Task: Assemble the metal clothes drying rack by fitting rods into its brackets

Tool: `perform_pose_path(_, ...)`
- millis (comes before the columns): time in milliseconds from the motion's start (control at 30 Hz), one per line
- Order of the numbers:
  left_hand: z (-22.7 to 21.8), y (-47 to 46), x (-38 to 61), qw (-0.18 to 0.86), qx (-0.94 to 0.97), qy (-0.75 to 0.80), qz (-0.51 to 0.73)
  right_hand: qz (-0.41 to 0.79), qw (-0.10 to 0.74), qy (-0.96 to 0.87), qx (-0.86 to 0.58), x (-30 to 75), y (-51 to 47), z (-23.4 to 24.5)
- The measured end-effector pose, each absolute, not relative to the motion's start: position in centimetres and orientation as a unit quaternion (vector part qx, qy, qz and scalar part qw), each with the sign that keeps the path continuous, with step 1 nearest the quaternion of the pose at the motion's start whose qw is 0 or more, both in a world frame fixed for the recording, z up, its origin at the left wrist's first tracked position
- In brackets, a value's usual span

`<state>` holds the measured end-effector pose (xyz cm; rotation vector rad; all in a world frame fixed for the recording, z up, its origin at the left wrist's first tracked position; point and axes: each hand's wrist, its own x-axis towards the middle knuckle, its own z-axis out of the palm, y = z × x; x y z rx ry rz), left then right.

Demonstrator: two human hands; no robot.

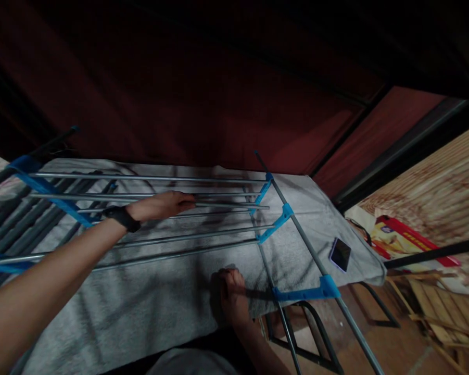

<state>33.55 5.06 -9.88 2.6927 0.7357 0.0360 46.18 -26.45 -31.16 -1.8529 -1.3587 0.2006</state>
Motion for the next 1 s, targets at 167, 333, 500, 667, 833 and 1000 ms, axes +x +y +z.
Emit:
perform_pose_path(167,-8.4,0.4,31.2,0.109,0.93,0.344,0.07,0.091,0.435,-0.537,-0.717,46.4,-26.4,-31.4)
perform_pose_path(333,-8.5,-4.2,29.2,0.094,0.927,0.353,0.086,0.122,0.522,-0.471,-0.701,47.7,-26.4,-30.7)
perform_pose_path(500,-8.9,-6.2,29.4,0.053,0.946,0.293,0.128,0.079,0.604,-0.337,-0.717,52.0,-25.9,-27.8)
perform_pose_path(667,-8.1,-8.4,30.8,-0.057,0.946,0.277,0.159,0.022,0.656,-0.229,-0.719,56.3,-25.5,-24.1)
perform_pose_path(833,-8.5,-10.2,30.0,-0.075,0.951,0.256,0.154,0.009,0.671,-0.206,-0.712,57.8,-25.5,-21.3)
perform_pose_path(1000,-8.6,-10.8,30.1,-0.083,0.946,0.266,0.166,0.015,0.687,-0.205,-0.697,58.7,-24.4,-19.4)
